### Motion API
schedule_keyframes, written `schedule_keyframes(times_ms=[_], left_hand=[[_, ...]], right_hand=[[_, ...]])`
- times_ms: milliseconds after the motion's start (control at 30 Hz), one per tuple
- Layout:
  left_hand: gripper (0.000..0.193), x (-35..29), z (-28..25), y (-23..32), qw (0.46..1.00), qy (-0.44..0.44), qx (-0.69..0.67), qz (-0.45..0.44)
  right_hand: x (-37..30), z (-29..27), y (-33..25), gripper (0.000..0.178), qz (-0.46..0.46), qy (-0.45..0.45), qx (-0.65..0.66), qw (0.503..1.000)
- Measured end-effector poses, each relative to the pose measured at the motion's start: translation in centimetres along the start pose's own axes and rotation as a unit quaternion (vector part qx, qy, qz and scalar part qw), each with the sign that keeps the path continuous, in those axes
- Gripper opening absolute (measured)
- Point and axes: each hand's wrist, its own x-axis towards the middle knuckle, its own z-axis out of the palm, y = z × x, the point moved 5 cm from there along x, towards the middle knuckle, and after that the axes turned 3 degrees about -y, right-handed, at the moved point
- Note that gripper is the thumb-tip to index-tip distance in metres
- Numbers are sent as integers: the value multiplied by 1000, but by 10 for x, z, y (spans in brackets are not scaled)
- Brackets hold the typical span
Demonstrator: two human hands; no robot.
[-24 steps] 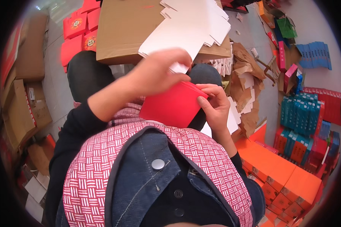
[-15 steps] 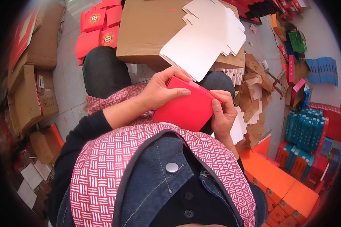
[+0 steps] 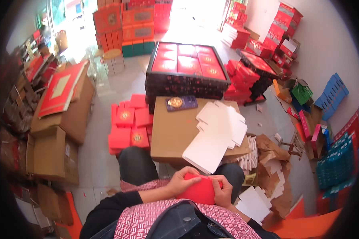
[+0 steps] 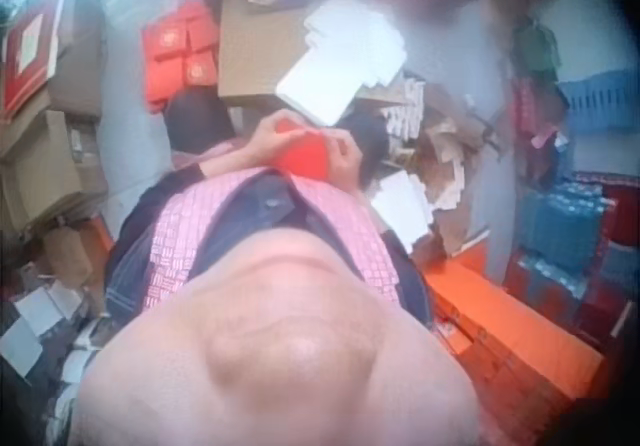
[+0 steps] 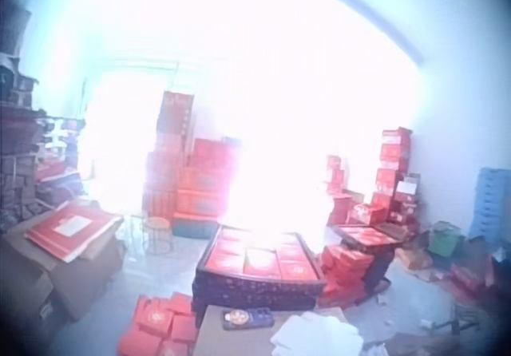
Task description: The person assembles small red boxes by folding flat red cardboard pieces and inserting white inserts. They repeatedly pick up a red piece, fold it into a box shape, insert a white piece, and place the finished box on a growing stack.
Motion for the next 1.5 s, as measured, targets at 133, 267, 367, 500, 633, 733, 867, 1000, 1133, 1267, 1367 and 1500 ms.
schedule_keyframes(times_ms=[133,267,367,500,633,733,867,1000,1133,1267,1367,1500], left_hand=[[16,-15,-3,-2,996,16,-64,-60],[14,-23,-10,1,995,44,-69,-63],[14,-25,-12,-4,989,54,-84,-112],[30,-9,-34,7,988,-14,-143,-51],[71,-13,-79,46,978,36,-204,11],[51,-28,-93,87,983,93,-41,152],[40,-39,-115,87,966,216,-64,123],[40,-50,-145,71,950,263,-131,102],[38,-64,-204,67,897,362,-229,107],[35,-88,-307,48,863,451,-192,123],[38,-88,-382,9,864,492,-95,49],[41,-31,-448,-29,873,482,-63,-39]], right_hand=[[-5,-14,1,30,65,-94,127,985],[4,-17,-42,45,-321,-138,-326,878],[4,3,-41,48,-428,-215,-349,805],[41,8,-14,41,-379,-226,-198,875],[73,46,-22,35,-298,-180,-212,913],[78,97,-26,36,127,-254,231,931],[66,149,-17,39,247,-230,315,887],[65,180,-4,40,285,-240,328,868],[83,201,-20,50,267,-258,357,857],[99,193,-33,58,246,-295,327,863],[95,184,-22,55,282,-286,312,861],[87,174,-5,53,345,-262,319,843]])
